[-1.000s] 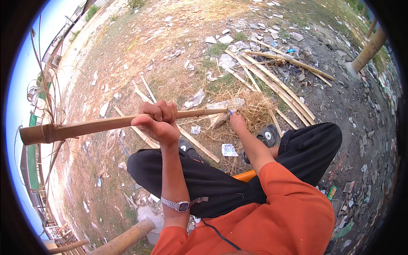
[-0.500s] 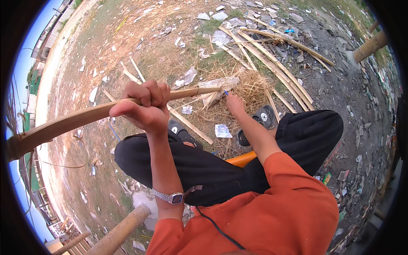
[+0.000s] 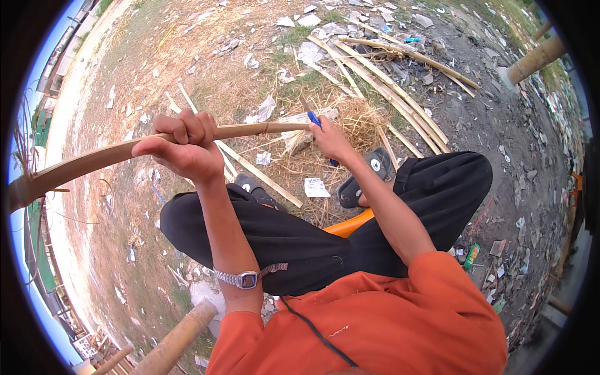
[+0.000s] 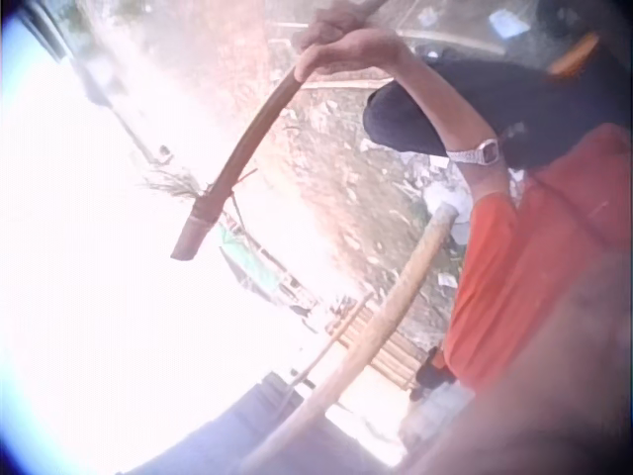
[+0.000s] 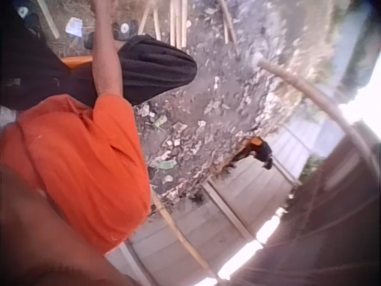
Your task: The person sits cross-legged and uses a knife to shave the surface of a bamboo pole held in their left hand. They rotate the pole and scrape along its length to remove the outer layer, with bamboo shavings falling to the ground.
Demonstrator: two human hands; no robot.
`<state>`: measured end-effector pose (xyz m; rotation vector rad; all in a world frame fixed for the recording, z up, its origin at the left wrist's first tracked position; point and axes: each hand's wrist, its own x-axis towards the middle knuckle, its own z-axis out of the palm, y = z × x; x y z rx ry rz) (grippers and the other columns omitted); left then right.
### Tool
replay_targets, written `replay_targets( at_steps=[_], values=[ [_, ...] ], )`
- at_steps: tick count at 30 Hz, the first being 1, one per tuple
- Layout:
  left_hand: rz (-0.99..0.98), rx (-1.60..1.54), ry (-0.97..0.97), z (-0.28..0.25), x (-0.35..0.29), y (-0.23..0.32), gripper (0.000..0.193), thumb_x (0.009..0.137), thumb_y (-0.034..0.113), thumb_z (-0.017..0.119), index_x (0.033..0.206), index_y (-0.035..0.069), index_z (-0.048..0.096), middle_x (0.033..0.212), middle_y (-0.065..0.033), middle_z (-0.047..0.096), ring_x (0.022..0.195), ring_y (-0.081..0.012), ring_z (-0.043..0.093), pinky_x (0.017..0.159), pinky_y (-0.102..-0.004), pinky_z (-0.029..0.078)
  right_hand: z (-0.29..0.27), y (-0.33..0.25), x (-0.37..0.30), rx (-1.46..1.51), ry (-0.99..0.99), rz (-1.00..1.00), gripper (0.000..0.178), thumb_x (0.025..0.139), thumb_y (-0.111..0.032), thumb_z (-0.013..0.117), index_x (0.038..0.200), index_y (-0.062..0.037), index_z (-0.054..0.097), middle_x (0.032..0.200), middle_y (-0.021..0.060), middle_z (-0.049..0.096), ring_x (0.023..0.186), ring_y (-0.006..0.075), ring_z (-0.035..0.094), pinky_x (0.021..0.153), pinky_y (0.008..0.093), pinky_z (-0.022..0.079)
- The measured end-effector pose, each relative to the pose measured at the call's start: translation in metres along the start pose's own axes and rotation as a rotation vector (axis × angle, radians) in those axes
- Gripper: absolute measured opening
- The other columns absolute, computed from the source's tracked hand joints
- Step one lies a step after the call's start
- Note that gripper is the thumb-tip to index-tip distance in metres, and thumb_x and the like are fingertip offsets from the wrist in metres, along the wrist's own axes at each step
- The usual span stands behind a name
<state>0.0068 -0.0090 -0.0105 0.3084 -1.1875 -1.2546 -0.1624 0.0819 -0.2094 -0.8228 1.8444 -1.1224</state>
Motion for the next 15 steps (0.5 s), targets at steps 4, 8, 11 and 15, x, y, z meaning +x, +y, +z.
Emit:
replay_targets(
  at_steps=[4,8,11,15],
  values=[
    [0.007,0.008,-0.016,0.009,-0.011,0.004,0.059,0.082,0.068,0.027,0.06,0.013,0.025,0.047,0.0048,0.016,0.039,-0.0059,0.01,0.036,-0.0234,0.011,0.011,-0.073,-0.07,-0.146,0.065,-0.291,0.022,0.093,-0.025,0.038,0.095,-0.0032,0.043,0.065,0.0243,0.055,0.056,0.0424,0.053,0.058,0.0505,0.041],
    [-0.003,0.053,0.027,0.014,-0.016,0.005,0.062,0.078,0.073,0.026,0.058,0.015,0.021,0.046,0.0054,0.013,0.039,-0.0066,0.007,0.036,-0.0233,0.009,0.033,-0.062,-0.075,-0.298,0.111,-0.224,0.02,0.092,-0.021,0.039,0.095,-0.0014,0.042,0.06,0.0263,0.054,0.061,0.0462,0.055,0.061,0.0526,0.043],
    [-0.025,0.035,0.034,0.002,-0.017,0.008,0.062,0.078,0.074,0.026,0.058,0.015,0.02,0.046,0.0054,0.012,0.039,-0.0064,0.007,0.036,-0.0235,0.008,0.036,-0.058,-0.072,-0.351,0.09,-0.234,0.02,0.092,-0.021,0.039,0.094,-0.0009,0.042,0.065,0.0294,0.054,0.066,0.0477,0.055,0.062,0.0541,0.044],
    [-0.029,0.04,0.009,0.006,-0.023,0.01,0.062,0.078,0.073,0.027,0.058,0.016,0.019,0.046,0.0054,0.012,0.04,-0.0065,0.007,0.037,-0.0237,0.008,0.043,-0.059,-0.072,-0.371,0.152,-0.271,0.021,0.092,-0.022,0.039,0.095,-0.0019,0.042,0.069,0.0312,0.055,0.069,0.0481,0.056,0.063,0.0544,0.045]
  ],
)
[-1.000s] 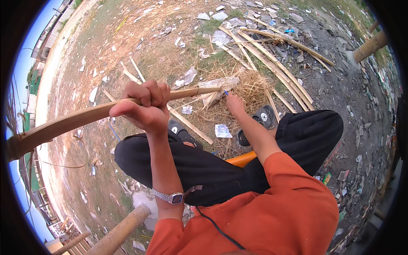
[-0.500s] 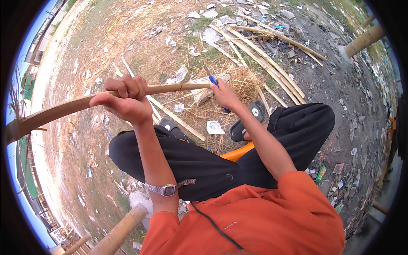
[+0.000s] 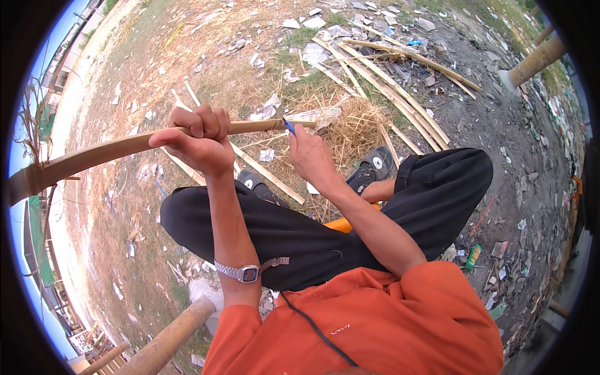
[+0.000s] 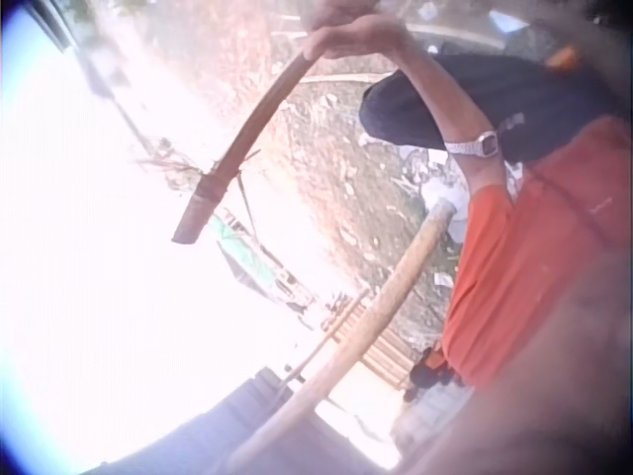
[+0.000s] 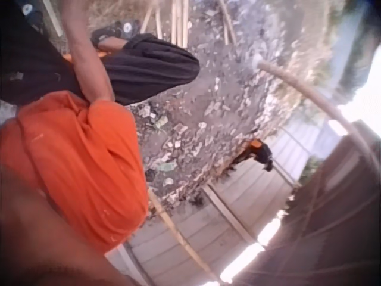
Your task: The person sits cross-legged and uses a knife to shave the surface of a bamboo pole held in their left hand. They rotate the pole and scrape along its length to remove the outer layer, with bamboo shavings falling to the ground.
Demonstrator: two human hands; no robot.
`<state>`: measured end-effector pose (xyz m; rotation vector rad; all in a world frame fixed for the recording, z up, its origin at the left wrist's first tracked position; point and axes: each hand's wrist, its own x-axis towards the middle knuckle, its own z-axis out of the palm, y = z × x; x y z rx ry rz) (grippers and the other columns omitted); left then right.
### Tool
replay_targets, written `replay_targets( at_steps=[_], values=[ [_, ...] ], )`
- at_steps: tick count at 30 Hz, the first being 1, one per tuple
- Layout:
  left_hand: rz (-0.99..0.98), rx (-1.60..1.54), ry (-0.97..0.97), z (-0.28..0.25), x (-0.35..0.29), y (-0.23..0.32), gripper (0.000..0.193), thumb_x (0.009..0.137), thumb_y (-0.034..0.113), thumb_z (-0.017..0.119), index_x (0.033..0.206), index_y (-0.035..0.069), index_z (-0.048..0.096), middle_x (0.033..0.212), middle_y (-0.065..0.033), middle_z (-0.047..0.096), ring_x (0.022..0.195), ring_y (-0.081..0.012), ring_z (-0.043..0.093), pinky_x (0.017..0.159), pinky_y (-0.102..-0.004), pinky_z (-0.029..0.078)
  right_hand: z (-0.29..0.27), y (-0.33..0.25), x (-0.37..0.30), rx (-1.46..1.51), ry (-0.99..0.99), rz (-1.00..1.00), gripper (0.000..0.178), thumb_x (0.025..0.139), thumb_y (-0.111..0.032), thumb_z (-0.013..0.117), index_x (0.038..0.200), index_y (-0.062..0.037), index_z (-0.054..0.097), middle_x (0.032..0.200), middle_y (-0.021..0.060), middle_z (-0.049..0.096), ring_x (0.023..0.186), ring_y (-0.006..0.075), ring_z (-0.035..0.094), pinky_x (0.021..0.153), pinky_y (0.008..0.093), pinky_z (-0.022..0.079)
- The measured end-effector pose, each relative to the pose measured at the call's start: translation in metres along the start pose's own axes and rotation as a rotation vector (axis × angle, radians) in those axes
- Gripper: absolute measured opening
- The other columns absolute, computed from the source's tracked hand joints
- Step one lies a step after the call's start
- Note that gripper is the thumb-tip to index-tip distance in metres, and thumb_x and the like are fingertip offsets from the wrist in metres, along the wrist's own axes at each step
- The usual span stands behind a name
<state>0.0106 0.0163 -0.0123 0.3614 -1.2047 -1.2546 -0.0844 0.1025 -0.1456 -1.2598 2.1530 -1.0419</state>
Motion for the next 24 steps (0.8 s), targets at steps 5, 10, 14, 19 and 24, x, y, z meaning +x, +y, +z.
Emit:
replay_targets(
  at_steps=[5,10,14,19,24],
  values=[
    [0.011,-0.002,0.037,-0.011,0.01,0.0,0.062,0.078,0.073,0.027,0.057,0.015,0.02,0.045,0.0055,0.013,0.04,-0.0066,0.007,0.037,-0.0238,0.008,0.005,0.017,0.002,-0.075,-0.023,0.005,0.02,0.092,-0.022,0.038,0.094,-0.0028,0.043,0.067,0.0288,0.056,0.068,0.0469,0.057,0.061,0.0547,0.045],
    [0.045,-0.056,-0.002,-0.007,0.004,-0.003,0.061,0.081,0.069,0.031,0.057,0.014,0.021,0.045,0.0054,0.013,0.038,-0.0058,0.009,0.035,-0.0232,0.012,0.001,-0.001,0.001,-0.075,0.042,0.01,0.02,0.091,-0.021,0.041,0.091,-0.0012,0.045,0.064,0.0268,0.056,0.062,0.0459,0.056,0.059,0.053,0.045],
    [-0.009,-0.107,0.012,-0.016,0.009,0.0,0.06,0.081,0.069,0.03,0.059,0.014,0.022,0.045,0.0049,0.014,0.038,-0.0058,0.009,0.036,-0.0232,0.011,0.004,0.029,0.002,-0.139,-0.067,0.115,0.023,0.09,-0.02,0.04,0.094,0.0012,0.048,0.071,0.0276,0.058,0.07,0.0448,0.059,0.063,0.0522,0.047],
    [0.026,-0.031,0.009,-0.01,0.009,-0.001,0.061,0.08,0.07,0.029,0.058,0.014,0.021,0.045,0.0051,0.015,0.038,-0.0057,0.01,0.035,-0.0228,0.011,-0.008,-0.007,-0.001,-0.084,-0.077,0.076,0.026,0.092,-0.024,0.038,0.1,-0.001,0.047,0.076,0.0291,0.058,0.076,0.0442,0.06,0.069,0.0531,0.047],
    [0.006,-0.052,0.055,-0.012,0.013,0.0,0.061,0.08,0.07,0.029,0.057,0.014,0.021,0.046,0.0055,0.014,0.038,-0.0056,0.01,0.035,-0.0227,0.01,0.015,0.055,0.006,-0.135,-0.077,0.175,0.023,0.092,-0.024,0.037,0.093,-0.0022,0.044,0.073,0.0296,0.057,0.069,0.0474,0.058,0.065,0.0546,0.046]
  ],
)
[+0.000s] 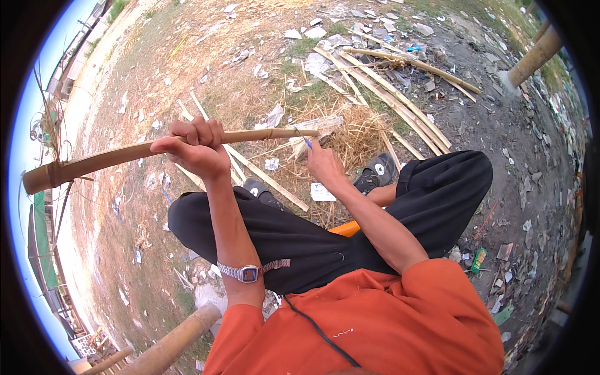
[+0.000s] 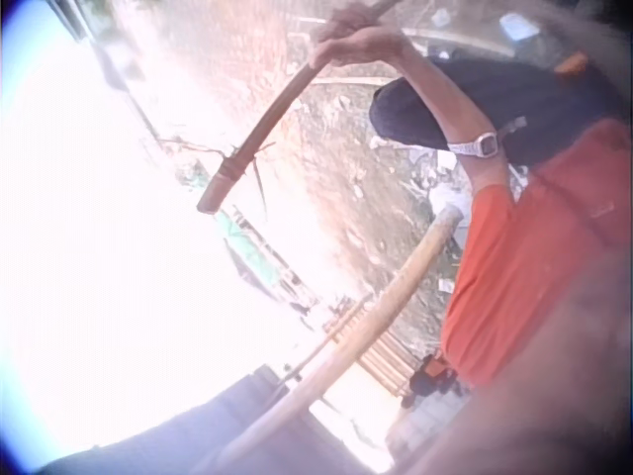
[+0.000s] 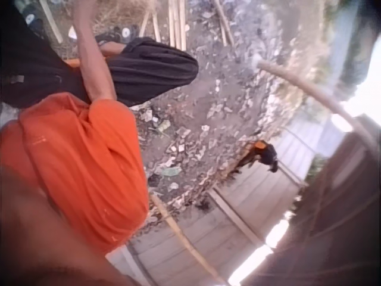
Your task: The person sits cross-legged and uses a knife to shave the surface of a bamboo pole held in their left hand. They rotate the pole and scrape along its length to remove the outer layer, with bamboo shavings falling to the ground.
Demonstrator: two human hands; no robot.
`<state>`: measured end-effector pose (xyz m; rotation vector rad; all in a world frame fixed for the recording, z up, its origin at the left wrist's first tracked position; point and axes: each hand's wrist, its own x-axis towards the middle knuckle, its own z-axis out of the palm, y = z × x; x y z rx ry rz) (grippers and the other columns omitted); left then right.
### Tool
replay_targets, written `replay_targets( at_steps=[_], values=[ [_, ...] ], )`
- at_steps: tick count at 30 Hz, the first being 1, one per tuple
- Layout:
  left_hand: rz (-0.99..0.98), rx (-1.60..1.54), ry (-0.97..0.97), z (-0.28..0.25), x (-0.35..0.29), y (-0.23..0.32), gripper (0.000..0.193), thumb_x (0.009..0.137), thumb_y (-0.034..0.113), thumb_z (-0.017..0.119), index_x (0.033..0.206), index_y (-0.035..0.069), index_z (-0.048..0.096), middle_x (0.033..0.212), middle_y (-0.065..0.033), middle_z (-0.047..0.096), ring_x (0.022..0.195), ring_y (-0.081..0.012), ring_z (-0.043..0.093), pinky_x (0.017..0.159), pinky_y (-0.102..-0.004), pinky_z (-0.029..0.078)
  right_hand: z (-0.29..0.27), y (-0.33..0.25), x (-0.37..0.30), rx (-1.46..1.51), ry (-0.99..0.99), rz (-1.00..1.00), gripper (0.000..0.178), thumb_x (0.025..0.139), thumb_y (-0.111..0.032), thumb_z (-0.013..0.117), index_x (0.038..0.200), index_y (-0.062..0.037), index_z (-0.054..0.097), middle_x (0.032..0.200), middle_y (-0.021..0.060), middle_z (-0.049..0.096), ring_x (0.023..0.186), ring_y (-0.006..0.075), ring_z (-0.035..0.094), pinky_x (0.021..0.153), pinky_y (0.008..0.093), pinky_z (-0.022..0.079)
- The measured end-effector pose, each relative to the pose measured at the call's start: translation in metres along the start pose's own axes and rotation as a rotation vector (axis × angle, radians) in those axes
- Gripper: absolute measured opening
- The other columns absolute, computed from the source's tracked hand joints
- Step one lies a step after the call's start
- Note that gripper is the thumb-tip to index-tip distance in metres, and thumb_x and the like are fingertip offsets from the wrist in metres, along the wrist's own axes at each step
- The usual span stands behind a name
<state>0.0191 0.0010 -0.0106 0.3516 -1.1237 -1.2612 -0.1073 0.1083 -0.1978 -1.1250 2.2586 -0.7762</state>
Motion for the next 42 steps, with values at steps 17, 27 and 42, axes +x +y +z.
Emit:
replay_targets(
  at_steps=[17,27,42],
  values=[
    [-0.004,0.005,-0.073,0.002,-0.003,-0.004,0.061,0.08,0.071,0.027,0.058,0.015,0.02,0.046,0.006,0.013,0.038,-0.0055,0.008,0.035,-0.022,0.01,-0.01,-0.031,-0.001,0.085,-0.06,-0.014,0.023,0.09,-0.017,0.037,0.102,0.0006,0.046,0.081,0.0283,0.059,0.08,0.0424,0.06,0.07,0.0511,0.046],
    [-0.019,-0.037,-0.149,0.005,-0.003,-0.008,0.063,0.077,0.074,0.026,0.058,0.015,0.022,0.045,0.0057,0.014,0.04,-0.0055,0.005,0.037,-0.0227,0.008,0.022,0.027,0.015,0.067,0.069,0.036,0.025,0.091,-0.025,0.038,0.096,-0.002,0.046,0.072,0.0294,0.058,0.067,0.0476,0.057,0.062,0.0549,0.045],
    [-0.01,0.04,-0.113,0.013,0.002,-0.007,0.065,0.075,0.077,0.024,0.058,0.015,0.021,0.043,0.0046,0.014,0.038,-0.0057,0.006,0.037,-0.023,0.008,0.067,0.092,0.061,0.031,0.042,0.137,0.025,0.091,-0.026,0.039,0.095,-0.002,0.045,0.071,0.029,0.058,0.068,0.0484,0.056,0.061,0.0542,0.044]
  ],
)
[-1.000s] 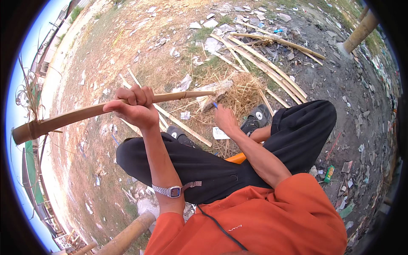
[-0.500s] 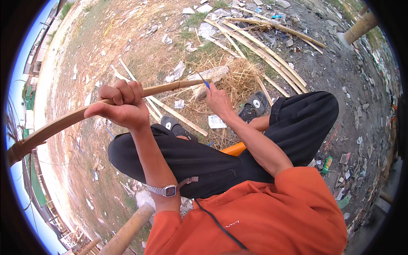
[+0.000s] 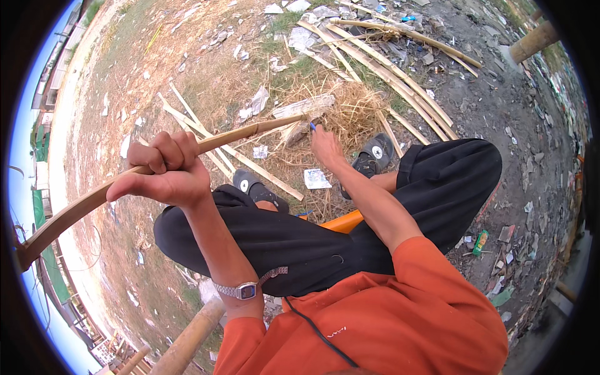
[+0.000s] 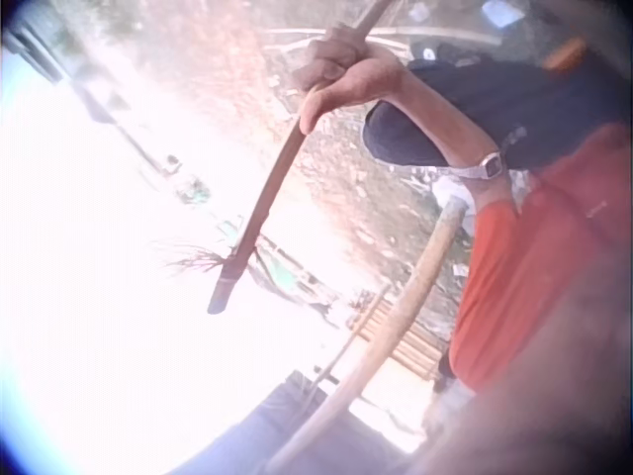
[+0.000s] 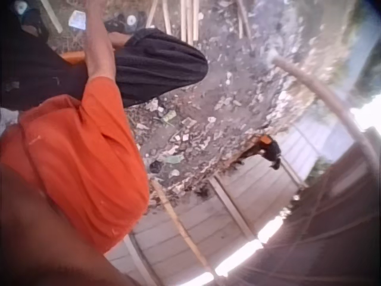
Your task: The person sits cross-legged and uses a knife to shave the surface of a bamboo pole held in their left hand. They rotate the pole and scrape along its length to remove the outer layer, with bamboo shavings falling to the ground.
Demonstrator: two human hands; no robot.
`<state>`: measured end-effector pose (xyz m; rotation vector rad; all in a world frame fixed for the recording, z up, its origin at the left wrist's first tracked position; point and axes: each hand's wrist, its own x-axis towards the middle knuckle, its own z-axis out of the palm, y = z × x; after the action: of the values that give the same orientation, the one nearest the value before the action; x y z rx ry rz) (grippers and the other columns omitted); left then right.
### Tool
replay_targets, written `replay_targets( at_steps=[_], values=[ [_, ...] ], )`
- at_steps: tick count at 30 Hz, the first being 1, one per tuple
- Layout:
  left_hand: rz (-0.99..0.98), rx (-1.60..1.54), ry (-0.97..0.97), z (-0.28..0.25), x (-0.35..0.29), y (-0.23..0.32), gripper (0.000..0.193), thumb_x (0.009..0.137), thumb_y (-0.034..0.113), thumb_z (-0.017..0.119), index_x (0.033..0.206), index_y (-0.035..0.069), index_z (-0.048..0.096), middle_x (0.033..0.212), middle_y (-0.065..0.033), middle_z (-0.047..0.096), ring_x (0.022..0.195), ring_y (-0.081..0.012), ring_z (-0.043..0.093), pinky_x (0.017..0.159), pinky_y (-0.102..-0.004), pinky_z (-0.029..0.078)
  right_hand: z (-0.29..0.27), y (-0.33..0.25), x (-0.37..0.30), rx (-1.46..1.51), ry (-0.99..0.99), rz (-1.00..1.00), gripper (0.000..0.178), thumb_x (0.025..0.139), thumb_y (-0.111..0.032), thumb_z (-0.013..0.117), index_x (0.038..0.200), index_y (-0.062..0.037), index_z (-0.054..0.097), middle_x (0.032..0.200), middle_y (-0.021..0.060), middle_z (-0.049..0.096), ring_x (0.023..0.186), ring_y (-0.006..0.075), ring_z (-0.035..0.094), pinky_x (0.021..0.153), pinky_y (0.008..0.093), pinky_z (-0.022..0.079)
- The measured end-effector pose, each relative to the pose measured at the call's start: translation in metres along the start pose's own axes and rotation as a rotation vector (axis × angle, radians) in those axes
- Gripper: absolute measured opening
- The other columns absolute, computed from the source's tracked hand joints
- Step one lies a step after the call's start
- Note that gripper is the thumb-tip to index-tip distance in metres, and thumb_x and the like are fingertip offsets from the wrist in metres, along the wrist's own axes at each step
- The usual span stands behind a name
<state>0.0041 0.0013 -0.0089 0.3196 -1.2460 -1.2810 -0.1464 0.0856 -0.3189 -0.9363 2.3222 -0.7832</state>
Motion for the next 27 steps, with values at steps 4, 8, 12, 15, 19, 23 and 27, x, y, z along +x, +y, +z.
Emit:
replay_targets(
  at_steps=[4,8,12,15,19,23,27],
  values=[
    [0.007,-0.05,-0.038,-0.002,0.001,-0.003,0.065,0.075,0.077,0.024,0.058,0.015,0.021,0.043,0.0049,0.014,0.039,-0.0056,0.006,0.037,-0.0234,0.008,-0.005,-0.031,-0.017,0.115,-0.004,-0.056,0.024,0.092,-0.025,0.038,0.096,-0.0031,0.045,0.074,0.0291,0.058,0.073,0.0464,0.057,0.065,0.0535,0.045],
    [0.017,-0.124,-0.116,-0.006,0.004,-0.007,0.064,0.075,0.077,0.025,0.059,0.015,0.022,0.044,0.0049,0.014,0.039,-0.0057,0.006,0.037,-0.0235,0.007,0.009,0.007,0.01,0.027,0.01,0.01,0.024,0.091,-0.029,0.039,0.092,-0.0051,0.044,0.068,0.0291,0.056,0.065,0.0476,0.055,0.062,0.0564,0.043],
    [0.016,-0.151,-0.11,-0.012,0.001,-0.005,0.064,0.075,0.076,0.026,0.059,0.015,0.023,0.044,0.0046,0.015,0.039,-0.0057,0.005,0.037,-0.0235,0.007,-0.003,-0.023,-0.002,-0.007,-0.09,-0.027,0.019,0.089,-0.018,0.038,0.097,-0.002,0.043,0.081,0.0266,0.06,0.077,0.0445,0.059,0.068,0.0526,0.046],
    [0.004,-0.091,-0.122,-0.006,-0.001,-0.005,0.064,0.074,0.077,0.028,0.059,0.015,0.023,0.044,0.0048,0.014,0.039,-0.0059,0.006,0.038,-0.0242,0.007,0.022,0.027,0.021,-0.13,-0.056,0.022,0.016,0.088,-0.016,0.04,0.098,-0.0034,0.043,0.081,0.0268,0.061,0.075,0.0445,0.06,0.067,0.0523,0.046],
    [-0.015,-0.11,-0.142,0.003,-0.003,-0.003,0.064,0.074,0.076,0.03,0.058,0.016,0.022,0.044,0.0051,0.012,0.04,-0.006,0.006,0.039,-0.0242,0.007,0.025,0.053,0.046,-0.417,-0.137,-0.105,0.013,0.088,-0.015,0.039,0.096,-0.0053,0.043,0.084,0.0233,0.062,0.078,0.038,0.062,0.067,0.0498,0.049],
    [0.035,-0.039,-0.07,0.0,0.001,-0.004,0.062,0.078,0.074,0.026,0.06,0.014,0.024,0.043,0.004,0.016,0.037,-0.0059,0.007,0.036,-0.0229,0.009,0.009,0.054,0.067,-0.572,-0.139,-0.288,0.012,0.085,-0.009,0.042,0.095,-0.0028,0.044,0.081,0.0174,0.064,0.076,0.0326,0.065,0.063,0.0421,0.052],
    [0.041,0.0,0.082,-0.004,0.005,-0.004,0.059,0.082,0.068,0.03,0.059,0.015,0.022,0.044,0.0047,0.015,0.039,-0.0061,0.007,0.036,-0.0222,0.01,-0.025,0.013,0.068,-0.772,-0.118,-0.326,0.018,0.081,-0.008,0.051,0.098,-0.0006,0.052,0.078,0.0135,0.065,0.072,0.0271,0.066,0.058,0.0368,0.053]
  ],
)
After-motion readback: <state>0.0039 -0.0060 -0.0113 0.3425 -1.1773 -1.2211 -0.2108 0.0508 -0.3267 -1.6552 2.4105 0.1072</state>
